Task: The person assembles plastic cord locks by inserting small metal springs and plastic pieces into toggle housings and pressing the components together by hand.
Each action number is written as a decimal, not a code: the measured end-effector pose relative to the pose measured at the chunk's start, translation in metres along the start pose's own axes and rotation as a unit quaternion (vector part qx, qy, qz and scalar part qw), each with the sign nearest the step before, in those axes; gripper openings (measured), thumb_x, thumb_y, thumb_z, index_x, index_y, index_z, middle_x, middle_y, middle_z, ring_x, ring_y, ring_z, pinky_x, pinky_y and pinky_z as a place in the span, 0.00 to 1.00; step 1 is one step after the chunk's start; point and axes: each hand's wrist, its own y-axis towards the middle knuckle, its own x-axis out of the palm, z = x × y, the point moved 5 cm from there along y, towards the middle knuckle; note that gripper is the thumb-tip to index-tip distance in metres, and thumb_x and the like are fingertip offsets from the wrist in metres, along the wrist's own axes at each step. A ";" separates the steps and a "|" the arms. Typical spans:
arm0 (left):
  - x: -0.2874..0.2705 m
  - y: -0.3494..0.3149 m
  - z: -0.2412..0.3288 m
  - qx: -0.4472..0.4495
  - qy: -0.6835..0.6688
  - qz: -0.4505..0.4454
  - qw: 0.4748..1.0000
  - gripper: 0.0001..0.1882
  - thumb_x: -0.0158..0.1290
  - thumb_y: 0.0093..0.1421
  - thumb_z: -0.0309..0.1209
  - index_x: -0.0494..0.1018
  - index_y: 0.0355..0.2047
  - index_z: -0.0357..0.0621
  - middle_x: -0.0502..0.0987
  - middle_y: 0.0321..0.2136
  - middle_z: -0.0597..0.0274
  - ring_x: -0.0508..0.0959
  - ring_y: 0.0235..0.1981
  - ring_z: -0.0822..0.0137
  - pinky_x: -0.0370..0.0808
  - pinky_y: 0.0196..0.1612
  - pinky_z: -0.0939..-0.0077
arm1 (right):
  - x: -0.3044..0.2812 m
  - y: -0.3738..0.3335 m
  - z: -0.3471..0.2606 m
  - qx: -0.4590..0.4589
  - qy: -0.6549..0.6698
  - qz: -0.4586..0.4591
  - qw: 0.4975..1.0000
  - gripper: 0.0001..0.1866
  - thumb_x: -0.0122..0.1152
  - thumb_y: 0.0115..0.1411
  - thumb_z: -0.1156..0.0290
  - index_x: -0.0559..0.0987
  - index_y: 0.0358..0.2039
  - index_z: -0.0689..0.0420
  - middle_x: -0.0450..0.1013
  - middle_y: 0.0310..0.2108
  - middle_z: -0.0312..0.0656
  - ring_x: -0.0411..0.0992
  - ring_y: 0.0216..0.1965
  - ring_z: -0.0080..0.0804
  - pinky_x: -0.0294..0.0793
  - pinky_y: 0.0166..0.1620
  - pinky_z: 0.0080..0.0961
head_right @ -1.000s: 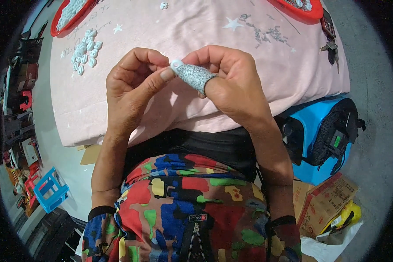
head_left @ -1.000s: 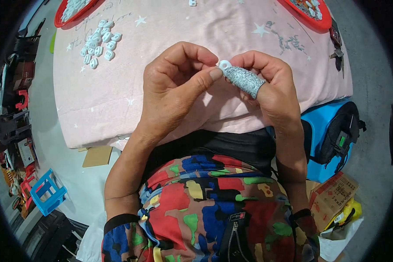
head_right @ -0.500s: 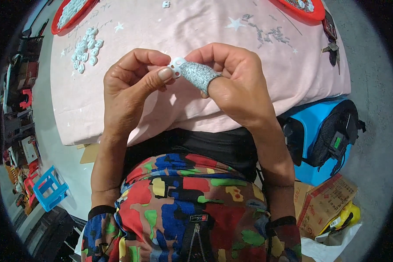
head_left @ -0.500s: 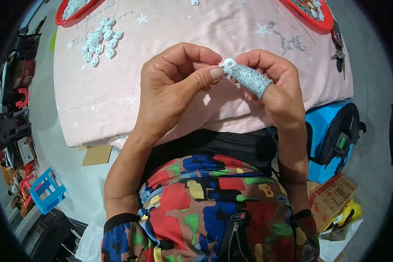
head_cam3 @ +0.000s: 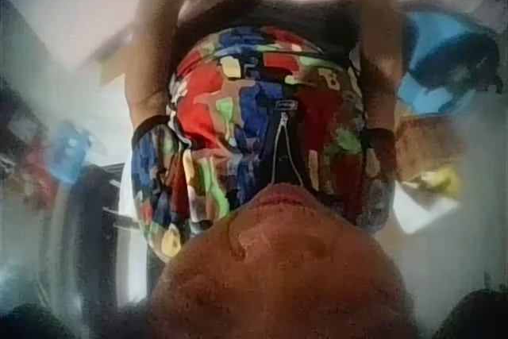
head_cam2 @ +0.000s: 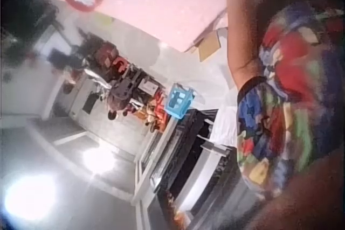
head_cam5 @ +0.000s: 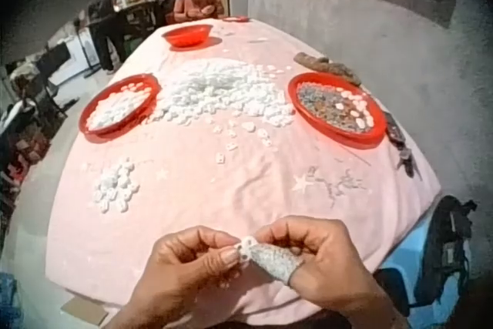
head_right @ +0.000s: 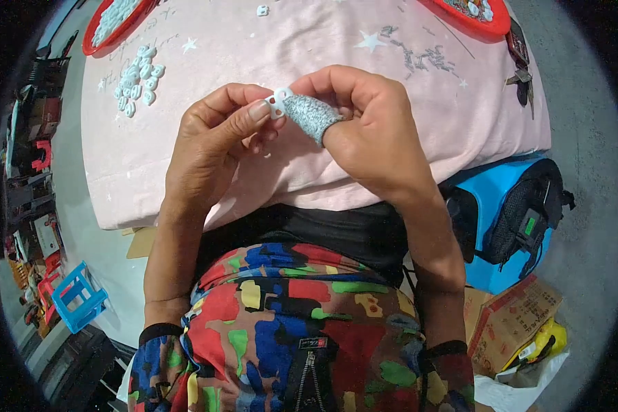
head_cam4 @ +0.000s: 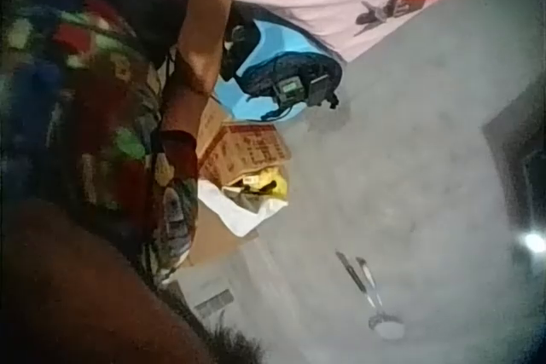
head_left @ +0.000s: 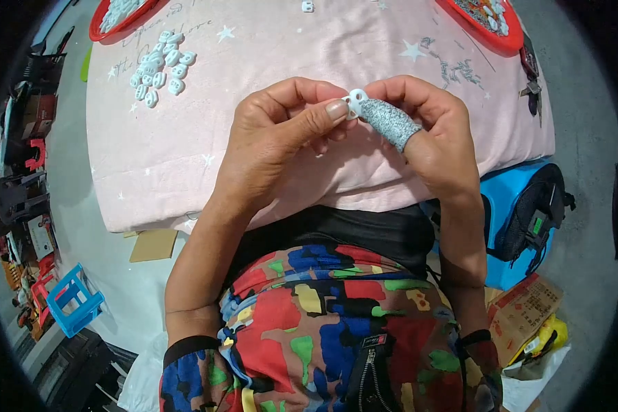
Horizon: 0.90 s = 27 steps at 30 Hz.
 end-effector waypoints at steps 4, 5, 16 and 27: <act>-0.001 0.002 -0.001 -0.004 -0.013 0.001 1.000 0.09 0.58 0.60 0.29 0.77 0.38 0.36 0.81 0.29 0.61 0.75 0.26 0.79 0.71 0.31 0.87 | 0.002 -0.001 -0.004 -0.016 0.009 0.010 1.000 0.11 0.53 0.58 0.83 0.77 0.42 0.65 0.76 0.33 0.36 0.71 0.29 0.15 0.68 0.30 0.09; -0.001 0.001 0.001 0.000 -0.004 0.001 1.000 0.09 0.58 0.60 0.29 0.77 0.38 0.36 0.81 0.29 0.61 0.75 0.26 0.78 0.71 0.31 0.87 | 0.002 -0.001 -0.005 -0.017 0.009 0.011 1.000 0.11 0.53 0.58 0.83 0.77 0.42 0.65 0.76 0.33 0.36 0.71 0.29 0.15 0.68 0.30 0.09; 0.003 -0.002 -0.001 -0.021 -0.079 0.043 0.996 0.09 0.59 0.59 0.30 0.77 0.35 0.36 0.79 0.28 0.63 0.74 0.26 0.78 0.72 0.32 0.85 | 0.011 -0.010 -0.011 -0.059 -0.127 0.064 0.988 0.14 0.63 0.55 0.82 0.78 0.44 0.65 0.74 0.34 0.34 0.69 0.31 0.11 0.69 0.32 0.08; 0.006 -0.002 -0.001 -0.056 -0.068 -0.032 0.996 0.10 0.59 0.60 0.33 0.77 0.33 0.37 0.75 0.25 0.68 0.70 0.25 0.81 0.68 0.30 0.87 | 0.011 -0.016 -0.033 -0.223 -0.282 0.093 0.928 0.18 0.68 0.44 0.83 0.78 0.39 0.62 0.74 0.31 0.34 0.65 0.27 0.15 0.63 0.25 0.12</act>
